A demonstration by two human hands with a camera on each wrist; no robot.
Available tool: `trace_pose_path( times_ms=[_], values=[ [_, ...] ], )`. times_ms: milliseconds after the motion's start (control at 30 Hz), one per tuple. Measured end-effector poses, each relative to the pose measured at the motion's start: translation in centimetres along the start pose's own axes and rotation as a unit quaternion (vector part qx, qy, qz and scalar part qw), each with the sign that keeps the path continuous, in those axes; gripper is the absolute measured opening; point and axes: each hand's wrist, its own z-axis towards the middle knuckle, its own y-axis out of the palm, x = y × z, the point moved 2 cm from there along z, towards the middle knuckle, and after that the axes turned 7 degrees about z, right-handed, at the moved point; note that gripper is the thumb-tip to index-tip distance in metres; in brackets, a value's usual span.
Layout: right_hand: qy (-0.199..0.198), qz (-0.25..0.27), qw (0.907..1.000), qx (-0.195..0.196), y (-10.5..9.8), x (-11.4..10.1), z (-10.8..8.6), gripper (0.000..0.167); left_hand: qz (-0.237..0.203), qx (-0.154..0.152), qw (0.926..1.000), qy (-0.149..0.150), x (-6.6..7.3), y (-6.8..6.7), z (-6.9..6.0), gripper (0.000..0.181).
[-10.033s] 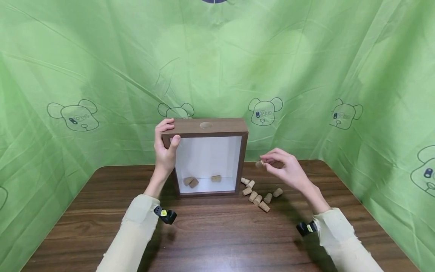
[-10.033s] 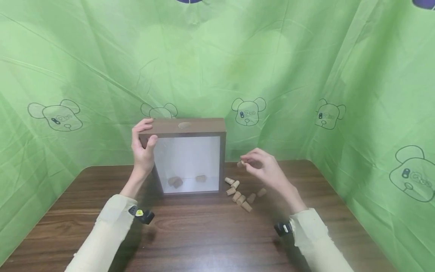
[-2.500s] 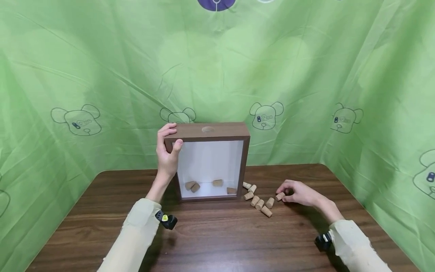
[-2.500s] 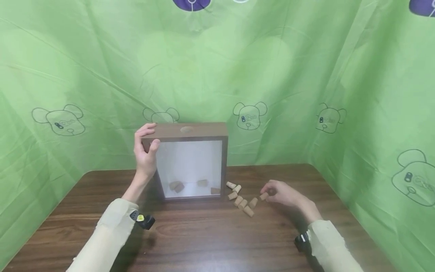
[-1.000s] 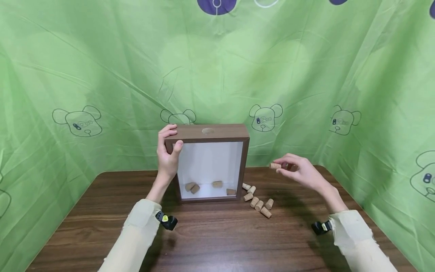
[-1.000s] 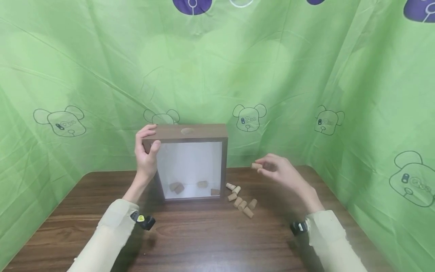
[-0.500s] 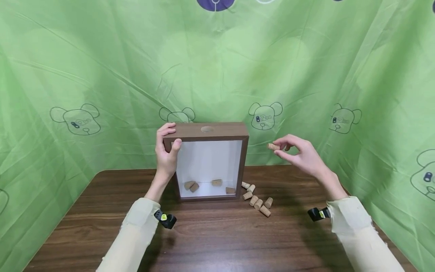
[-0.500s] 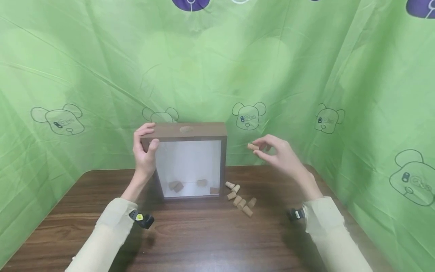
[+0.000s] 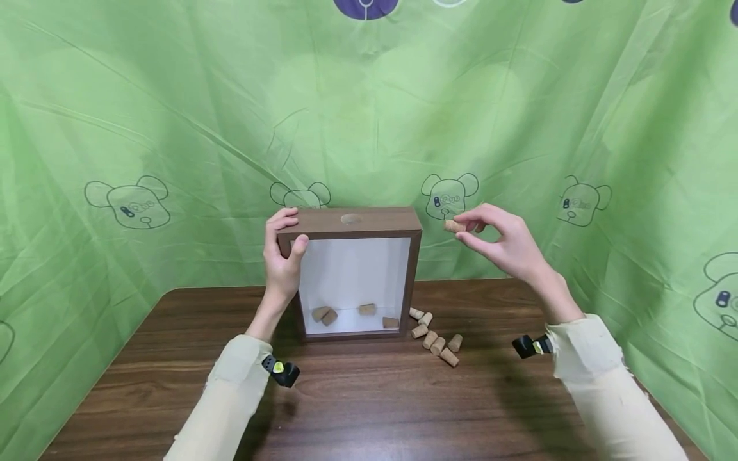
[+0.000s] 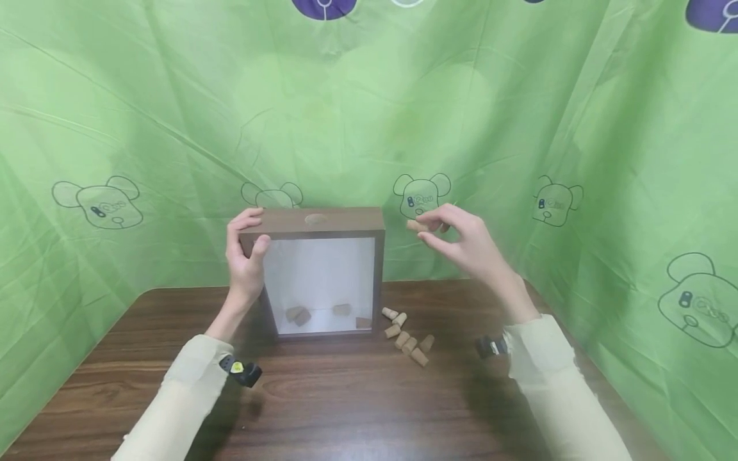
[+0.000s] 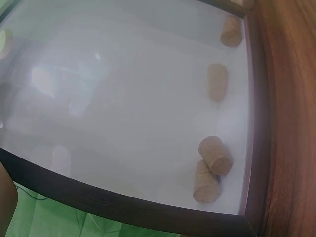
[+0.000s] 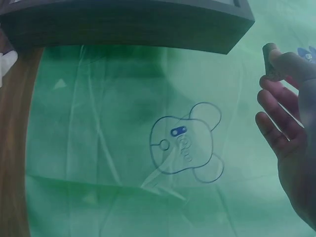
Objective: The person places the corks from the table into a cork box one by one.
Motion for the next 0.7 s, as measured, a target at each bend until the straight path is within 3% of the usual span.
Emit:
trace_pose_path(
  times_ms=[267,700],
  values=[
    [-0.034,0.008,0.9994,-0.005,0.2,-0.6,1.7,0.033,0.002,0.003,1.0000,0.002,0.0,0.0,0.0,0.044],
    [-0.055,0.021,0.9979,-0.028,1.8,-2.2,5.1,0.031,0.012,0.002,0.9999,0.003,0.1,0.0,0.1,0.044]
  ],
)
